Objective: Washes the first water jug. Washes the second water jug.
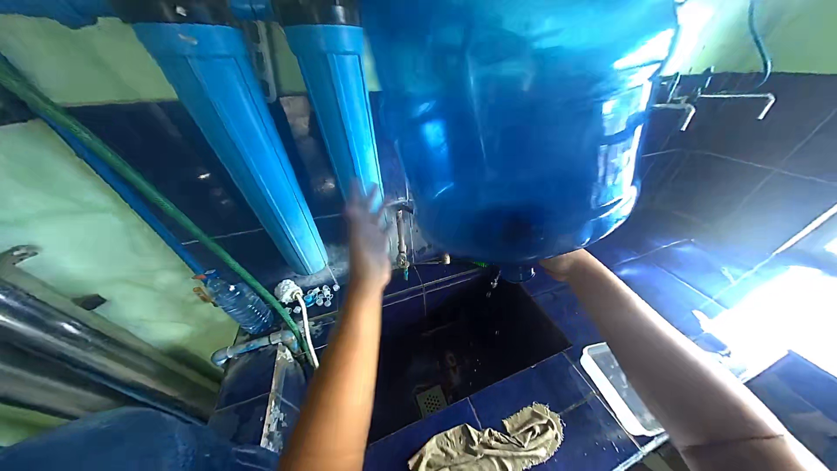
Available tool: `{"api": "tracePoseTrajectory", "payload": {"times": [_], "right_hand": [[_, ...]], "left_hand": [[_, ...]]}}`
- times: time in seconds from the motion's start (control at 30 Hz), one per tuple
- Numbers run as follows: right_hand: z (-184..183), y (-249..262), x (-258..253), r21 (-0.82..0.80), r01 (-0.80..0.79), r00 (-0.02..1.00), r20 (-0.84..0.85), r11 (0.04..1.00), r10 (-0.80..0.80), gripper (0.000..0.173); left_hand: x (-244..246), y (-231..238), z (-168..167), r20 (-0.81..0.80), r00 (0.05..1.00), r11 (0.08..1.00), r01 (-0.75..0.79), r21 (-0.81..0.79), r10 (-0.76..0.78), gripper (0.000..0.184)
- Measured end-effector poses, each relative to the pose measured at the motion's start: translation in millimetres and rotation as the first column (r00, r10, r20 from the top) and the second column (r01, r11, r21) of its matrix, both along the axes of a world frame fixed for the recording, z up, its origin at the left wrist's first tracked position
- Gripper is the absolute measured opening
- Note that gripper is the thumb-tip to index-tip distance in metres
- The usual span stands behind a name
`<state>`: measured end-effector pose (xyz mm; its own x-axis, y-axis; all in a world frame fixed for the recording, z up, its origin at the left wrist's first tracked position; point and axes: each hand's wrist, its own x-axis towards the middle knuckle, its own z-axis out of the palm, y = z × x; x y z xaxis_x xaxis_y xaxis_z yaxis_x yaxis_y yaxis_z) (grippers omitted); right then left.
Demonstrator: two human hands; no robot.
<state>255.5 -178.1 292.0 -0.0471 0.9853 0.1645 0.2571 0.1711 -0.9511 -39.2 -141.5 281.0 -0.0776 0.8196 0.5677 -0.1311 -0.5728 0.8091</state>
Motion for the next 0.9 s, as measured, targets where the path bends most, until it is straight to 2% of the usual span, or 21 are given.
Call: {"api": "tracePoseTrajectory", "payload": {"times": [0.03, 0.1, 0.13, 0.17, 0.2, 0.23, 0.27, 0.33, 0.4, 0.5, 0.6, 0.63, 0.7, 0.77, 0.83, 0.9], "right_hand": [[4, -4, 7, 0.030, -0.029, 0.997, 0.066, 0.999, 0.027, 0.024], [3, 4, 29, 0.249, -0.185, 0.974, 0.175, 0.951, 0.143, 0.030], [1, 17, 44, 0.346, -0.266, 0.936, 0.315, 0.900, 0.155, 0.037], [5, 23, 53, 0.357, -0.320, 0.877, 0.462, 0.878, 0.132, 0.043], [18, 20, 55, 0.294, -0.330, 0.813, 0.572, 0.897, 0.111, 0.047], [31, 13, 52, 0.214, -0.319, 0.757, 0.644, 0.923, 0.112, 0.051], [46, 2, 44, 0.124, -0.297, 0.692, 0.711, 0.947, 0.124, 0.054], [76, -11, 30, -0.028, -0.247, 0.510, 0.846, 0.969, 0.155, 0.057], [97, -17, 26, -0.046, -0.286, 0.437, 0.883, 0.957, 0.173, 0.061], [125, -21, 26, 0.018, -0.427, 0.530, 0.815, 0.904, 0.235, 0.064], [135, -31, 32, 0.028, -0.529, 0.679, 0.614, 0.848, 0.403, 0.059], [130, -33, 37, 0.055, -0.574, 0.704, 0.543, 0.817, 0.458, 0.063], [112, -34, 47, 0.122, -0.648, 0.728, 0.387, 0.751, 0.565, 0.084], [84, -34, 52, 0.201, -0.659, 0.752, 0.204, 0.725, 0.627, 0.095], [53, -33, 59, 0.275, -0.608, 0.785, 0.070, 0.745, 0.615, 0.094], [34, -28, 75, 0.388, -0.592, 0.794, 0.129, 0.706, 0.595, 0.087]], "left_hand": [[-20, -1, 20, 0.041, 0.999, 0.997, -0.010, 0.081, 0.006, 0.088], [-63, -6, 45, 0.102, 0.995, 0.972, -0.024, 0.233, 0.001, 0.098], [-81, -9, 45, 0.180, 0.984, 0.956, -0.070, 0.284, 0.019, 0.098], [-93, -14, 37, 0.305, 0.950, 0.941, -0.162, 0.297, 0.067, 0.094], [-97, -20, 21, 0.456, 0.869, 0.920, -0.322, 0.225, 0.193, 0.086], [-98, -26, -5, 0.540, 0.783, 0.904, -0.418, 0.087, 0.309, 0.078], [-95, -35, -34, 0.567, 0.724, 0.894, -0.445, -0.051, 0.393, 0.074], [-79, -48, -87, 0.624, 0.663, 0.905, -0.369, -0.209, 0.414, 0.067], [-62, -59, -133, 0.691, 0.638, 0.940, -0.210, -0.270, 0.341, 0.062], [-33, -67, -190, 0.766, 0.579, 0.937, 0.008, -0.349, 0.280, 0.072], [0, -68, -221, 0.785, 0.517, 0.882, 0.113, -0.457, 0.341, 0.079], [10, -67, -228, 0.785, 0.503, 0.863, 0.136, -0.486, 0.362, 0.080], [29, -63, -236, 0.782, 0.472, 0.837, 0.152, -0.526, 0.406, 0.081], [48, -64, -237, 0.747, 0.491, 0.822, 0.103, -0.560, 0.447, 0.079], [68, -61, -239, 0.725, 0.529, 0.830, 0.068, -0.554, 0.441, 0.077], [96, -63, -216, 0.685, 0.551, 0.801, 0.049, -0.597, 0.476, 0.076]]}}
